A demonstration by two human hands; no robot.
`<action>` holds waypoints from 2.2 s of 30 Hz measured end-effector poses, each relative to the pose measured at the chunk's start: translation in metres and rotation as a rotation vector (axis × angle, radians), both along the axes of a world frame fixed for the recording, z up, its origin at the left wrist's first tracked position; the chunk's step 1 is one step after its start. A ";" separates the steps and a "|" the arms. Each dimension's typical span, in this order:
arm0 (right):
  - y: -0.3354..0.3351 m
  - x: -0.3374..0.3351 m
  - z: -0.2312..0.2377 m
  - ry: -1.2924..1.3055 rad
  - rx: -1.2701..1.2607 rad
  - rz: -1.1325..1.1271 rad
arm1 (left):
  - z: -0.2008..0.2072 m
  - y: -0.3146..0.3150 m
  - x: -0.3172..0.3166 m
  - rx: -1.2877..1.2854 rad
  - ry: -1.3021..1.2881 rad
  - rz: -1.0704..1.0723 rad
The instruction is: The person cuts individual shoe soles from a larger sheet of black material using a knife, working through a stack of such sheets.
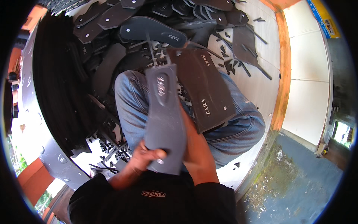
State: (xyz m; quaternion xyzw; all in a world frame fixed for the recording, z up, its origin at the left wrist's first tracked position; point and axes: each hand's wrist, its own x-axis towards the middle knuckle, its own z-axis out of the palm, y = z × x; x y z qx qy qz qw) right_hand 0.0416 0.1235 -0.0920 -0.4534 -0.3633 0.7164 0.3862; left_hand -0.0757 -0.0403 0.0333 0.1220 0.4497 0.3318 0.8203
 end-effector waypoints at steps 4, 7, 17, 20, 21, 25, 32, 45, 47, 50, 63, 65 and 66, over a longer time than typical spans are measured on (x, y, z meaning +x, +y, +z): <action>0.006 -0.001 0.027 1.322 -0.229 0.350 | -0.003 0.008 -0.051 0.274 -0.142 -0.258; -0.019 0.070 0.074 1.166 -0.391 0.303 | -0.002 0.019 -0.052 0.212 -0.147 -0.431; -0.132 0.180 0.116 -0.207 -0.113 -0.732 | -0.067 0.062 -0.032 0.031 -0.657 0.200; -0.178 0.180 0.103 -0.353 -0.215 -0.581 | -0.015 0.072 -0.002 0.037 -0.296 0.574; -0.191 0.172 0.102 -0.304 -0.205 -0.501 | -0.019 0.074 -0.001 0.112 -0.119 0.546; -0.225 0.138 0.095 -0.057 -0.183 -0.227 | -0.014 0.095 -0.012 0.232 0.244 0.370; -0.197 0.114 0.103 -1.066 0.225 -0.034 | -0.005 0.087 0.002 0.089 0.156 -0.175; -0.196 0.108 0.089 -1.075 0.228 -0.022 | 0.002 0.082 0.005 0.102 0.146 -0.254; -0.190 0.109 0.086 -1.080 0.355 -0.011 | -0.005 0.081 0.004 0.147 0.244 -0.305; -0.140 0.105 0.103 -1.067 0.522 0.073 | -0.006 0.083 0.004 0.186 0.238 -0.402; -0.091 0.121 0.139 -0.025 0.006 -0.537 | -0.059 0.097 0.035 0.296 -0.181 -0.077; -0.110 0.115 0.144 -0.052 -0.003 -0.602 | -0.063 0.058 0.056 0.630 0.061 -0.248; -0.123 0.111 0.144 -0.134 0.019 -0.617 | -0.040 0.048 0.078 0.481 0.023 -0.112</action>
